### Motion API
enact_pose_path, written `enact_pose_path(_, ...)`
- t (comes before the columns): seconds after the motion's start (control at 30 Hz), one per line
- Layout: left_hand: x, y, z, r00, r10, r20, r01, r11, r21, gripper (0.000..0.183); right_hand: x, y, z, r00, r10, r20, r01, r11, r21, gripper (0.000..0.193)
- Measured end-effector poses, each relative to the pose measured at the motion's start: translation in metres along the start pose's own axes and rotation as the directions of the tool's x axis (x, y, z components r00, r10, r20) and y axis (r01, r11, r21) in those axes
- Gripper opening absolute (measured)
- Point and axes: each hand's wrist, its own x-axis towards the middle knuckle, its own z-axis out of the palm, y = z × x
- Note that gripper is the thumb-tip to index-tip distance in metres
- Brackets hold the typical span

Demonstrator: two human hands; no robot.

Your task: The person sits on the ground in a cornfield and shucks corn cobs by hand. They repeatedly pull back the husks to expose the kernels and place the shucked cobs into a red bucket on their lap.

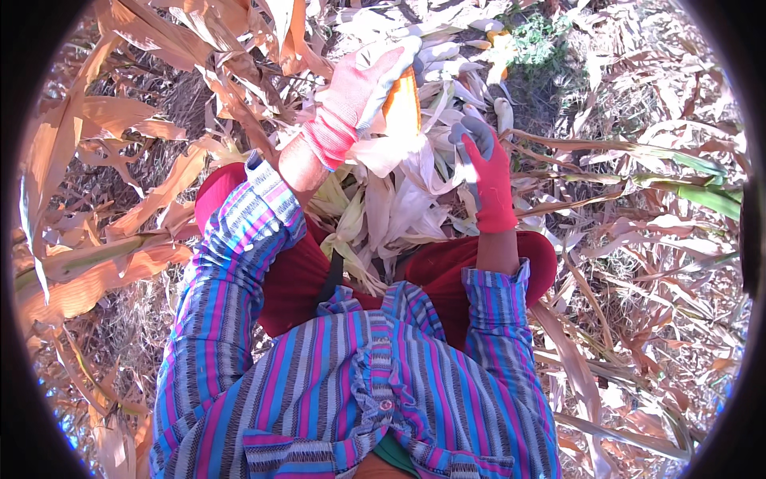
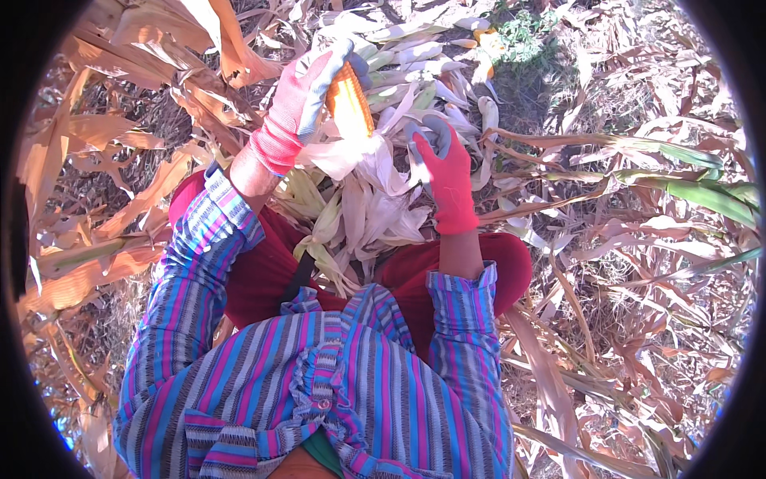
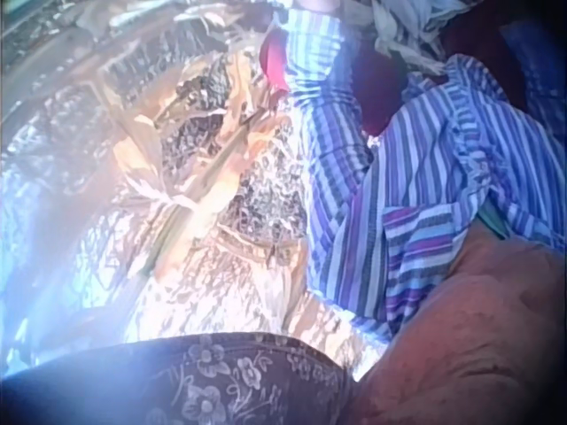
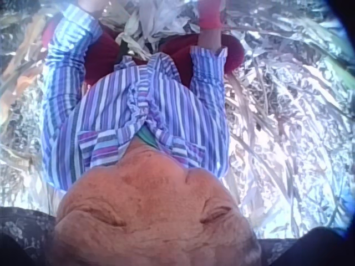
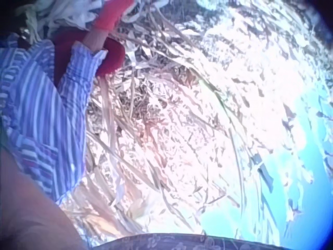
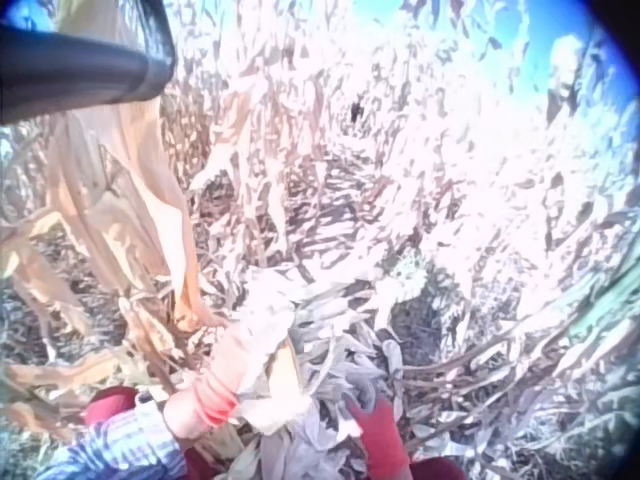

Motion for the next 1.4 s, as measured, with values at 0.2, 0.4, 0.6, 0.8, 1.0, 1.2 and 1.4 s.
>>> enact_pose_path(0.2,-0.012,0.002,0.023,0.973,-0.229,-0.011,0.204,0.884,-0.421,0.027,-0.013,-0.013,0.044,0.91,-0.401,0.107,0.413,0.902,-0.127,0.078)
enact_pose_path(0.4,-0.016,0.003,0.015,0.94,-0.296,0.17,0.341,0.796,-0.501,0.031,-0.024,-0.013,0.056,0.913,0.092,0.397,-0.124,0.991,0.056,0.041)
enact_pose_path(0.6,-0.018,0.001,0.023,0.874,-0.414,0.256,0.468,0.858,-0.21,0.033,-0.03,0.004,0.052,0.907,-0.007,0.421,0.146,0.944,-0.297,0.034)
enact_pose_path(0.8,-0.03,-0.015,0.026,0.765,-0.361,0.533,-0.099,0.752,0.651,0.04,-0.053,0.042,0.069,0.78,-0.129,0.612,0.603,0.412,-0.683,0.032)
enact_pose_path(1.0,0.013,-0.003,-0.007,0.961,-0.23,0.156,0.278,0.771,-0.573,0.028,-0.053,0.05,0.075,0.77,-0.035,0.637,0.582,0.449,-0.678,0.036)
enact_pose_path(1.2,0.021,0.011,-0.046,0.971,-0.136,-0.195,0.032,0.888,-0.458,0.034,-0.059,0.064,0.078,0.674,0.057,0.736,0.596,0.547,-0.588,0.063)
enact_pose_path(1.4,-0.001,-0.012,-0.003,0.876,-0.474,0.093,0.466,0.78,-0.416,0.038,-0.003,0.046,0.047,0.913,0.149,0.38,-0.331,0.813,0.478,0.051)
